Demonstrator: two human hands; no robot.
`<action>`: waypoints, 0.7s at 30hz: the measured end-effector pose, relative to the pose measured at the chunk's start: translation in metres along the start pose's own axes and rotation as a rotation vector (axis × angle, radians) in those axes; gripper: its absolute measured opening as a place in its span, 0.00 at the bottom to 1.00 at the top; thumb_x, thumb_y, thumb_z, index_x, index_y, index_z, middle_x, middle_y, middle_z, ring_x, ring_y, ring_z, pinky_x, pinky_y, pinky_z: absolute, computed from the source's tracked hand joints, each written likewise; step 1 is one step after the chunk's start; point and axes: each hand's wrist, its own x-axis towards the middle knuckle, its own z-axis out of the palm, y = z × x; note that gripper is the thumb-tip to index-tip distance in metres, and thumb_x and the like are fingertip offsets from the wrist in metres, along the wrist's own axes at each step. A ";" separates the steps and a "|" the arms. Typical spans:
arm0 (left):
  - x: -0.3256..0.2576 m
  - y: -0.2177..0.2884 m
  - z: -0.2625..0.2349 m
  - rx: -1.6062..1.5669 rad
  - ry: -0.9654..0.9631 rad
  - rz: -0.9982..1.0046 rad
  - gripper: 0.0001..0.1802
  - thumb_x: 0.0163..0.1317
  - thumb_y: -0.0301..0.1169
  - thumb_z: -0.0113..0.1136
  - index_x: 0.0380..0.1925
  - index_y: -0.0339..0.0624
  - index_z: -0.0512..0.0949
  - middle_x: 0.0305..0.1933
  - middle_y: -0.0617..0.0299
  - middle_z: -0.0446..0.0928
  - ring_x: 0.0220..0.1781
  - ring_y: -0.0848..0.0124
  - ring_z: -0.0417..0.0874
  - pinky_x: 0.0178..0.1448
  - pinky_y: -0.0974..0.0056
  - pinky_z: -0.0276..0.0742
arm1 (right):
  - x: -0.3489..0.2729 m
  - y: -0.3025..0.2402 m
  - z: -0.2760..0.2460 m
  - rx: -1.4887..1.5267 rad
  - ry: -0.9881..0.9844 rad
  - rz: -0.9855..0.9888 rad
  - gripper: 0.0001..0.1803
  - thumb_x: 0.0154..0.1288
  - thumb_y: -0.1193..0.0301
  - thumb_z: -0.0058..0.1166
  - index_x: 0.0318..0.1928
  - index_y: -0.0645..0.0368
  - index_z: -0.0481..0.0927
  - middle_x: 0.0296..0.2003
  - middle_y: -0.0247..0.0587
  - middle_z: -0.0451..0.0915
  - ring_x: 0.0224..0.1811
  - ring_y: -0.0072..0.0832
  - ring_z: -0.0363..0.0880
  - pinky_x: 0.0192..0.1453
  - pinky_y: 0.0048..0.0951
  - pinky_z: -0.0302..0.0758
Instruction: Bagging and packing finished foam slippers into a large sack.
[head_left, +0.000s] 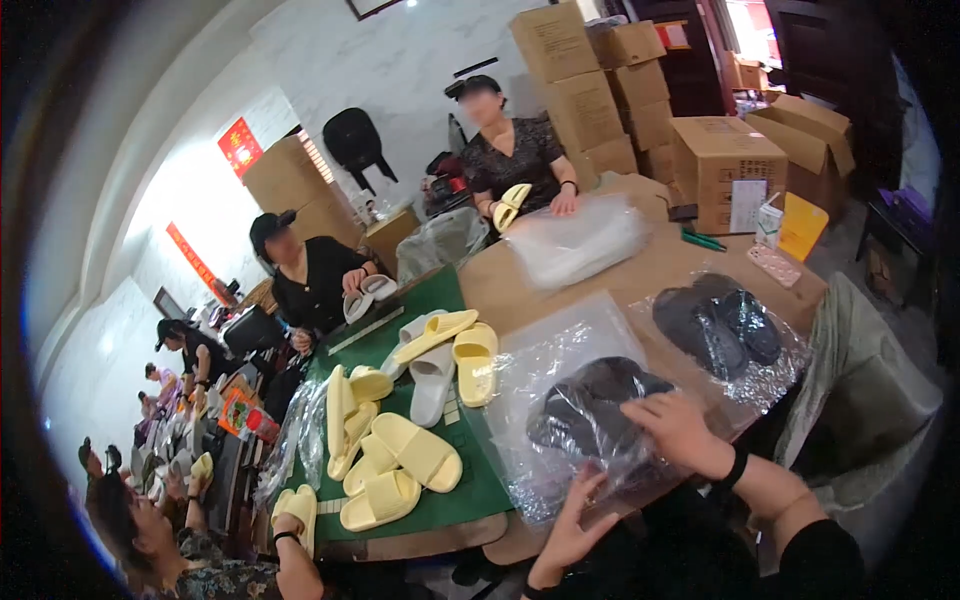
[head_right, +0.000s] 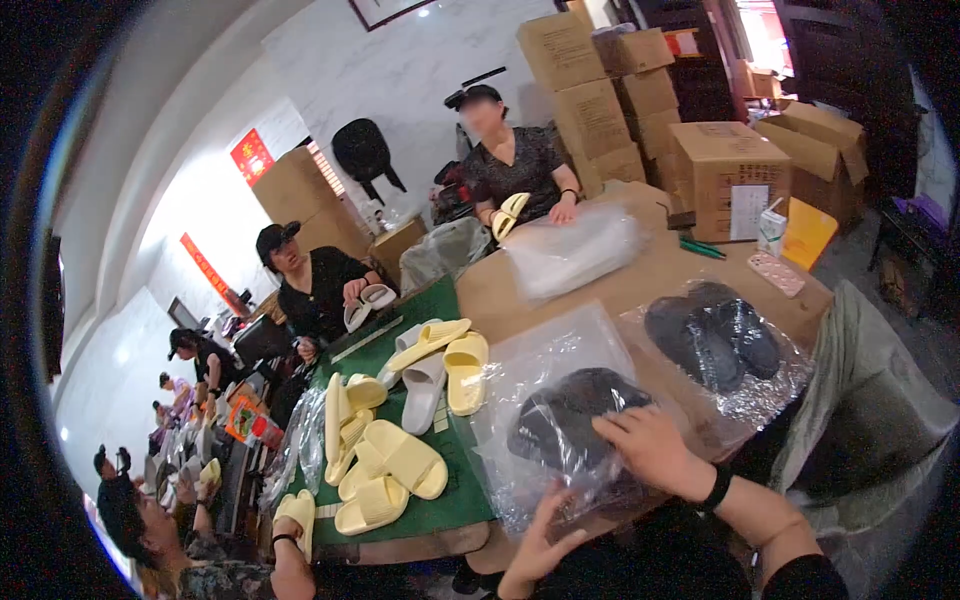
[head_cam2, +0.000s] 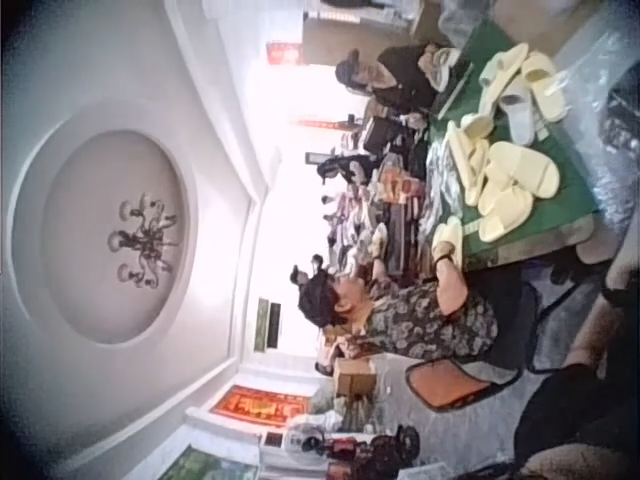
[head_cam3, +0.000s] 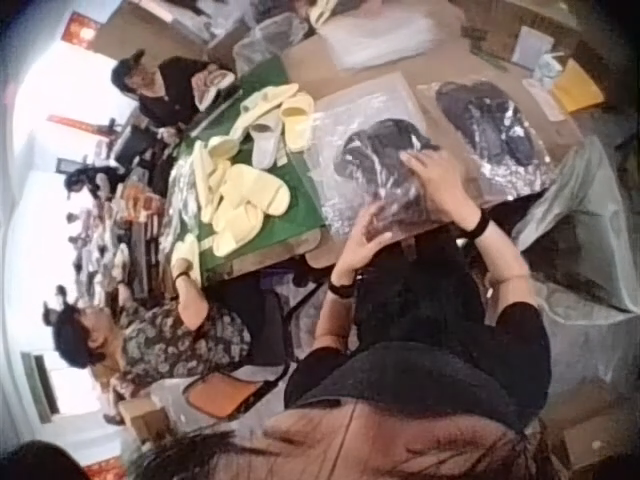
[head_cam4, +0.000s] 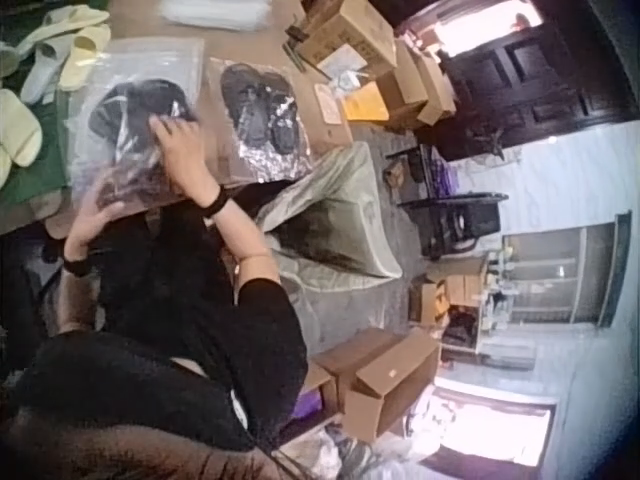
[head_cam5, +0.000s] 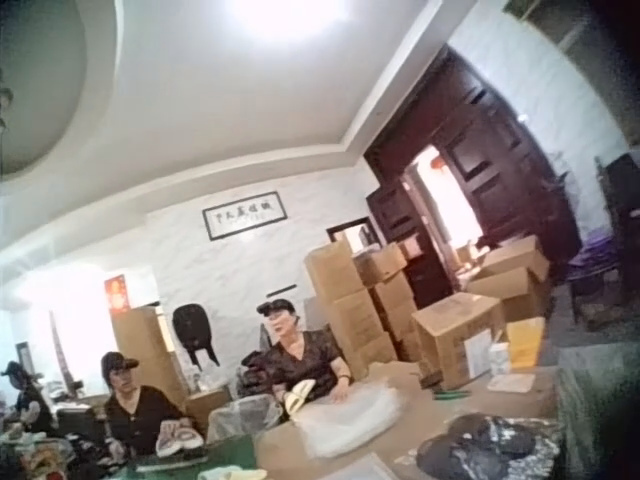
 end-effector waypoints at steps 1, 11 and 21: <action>0.001 0.004 -0.008 0.267 0.080 0.078 0.27 0.58 0.28 0.63 0.58 0.39 0.68 0.65 0.48 0.63 0.70 0.56 0.61 0.69 0.59 0.57 | 0.009 0.011 -0.006 0.028 0.009 -0.003 0.21 0.52 0.73 0.52 0.50 0.52 0.76 0.46 0.38 0.79 0.44 0.35 0.77 0.46 0.37 0.70; 0.012 -0.075 -0.073 1.080 0.368 -0.393 0.52 0.53 0.58 0.59 0.67 0.33 0.52 0.66 0.25 0.53 0.70 0.37 0.52 0.69 0.39 0.49 | 0.054 0.144 -0.071 -0.340 0.217 0.035 0.22 0.52 0.78 0.50 0.50 0.53 0.77 0.48 0.39 0.79 0.49 0.37 0.76 0.54 0.38 0.69; 0.020 -0.084 -0.068 1.182 0.404 -0.353 0.48 0.52 0.59 0.60 0.65 0.39 0.60 0.67 0.29 0.53 0.70 0.39 0.53 0.70 0.40 0.49 | -0.005 0.199 -0.041 -0.589 -0.200 0.387 0.23 0.52 0.76 0.51 0.51 0.51 0.77 0.50 0.38 0.77 0.56 0.37 0.72 0.62 0.41 0.62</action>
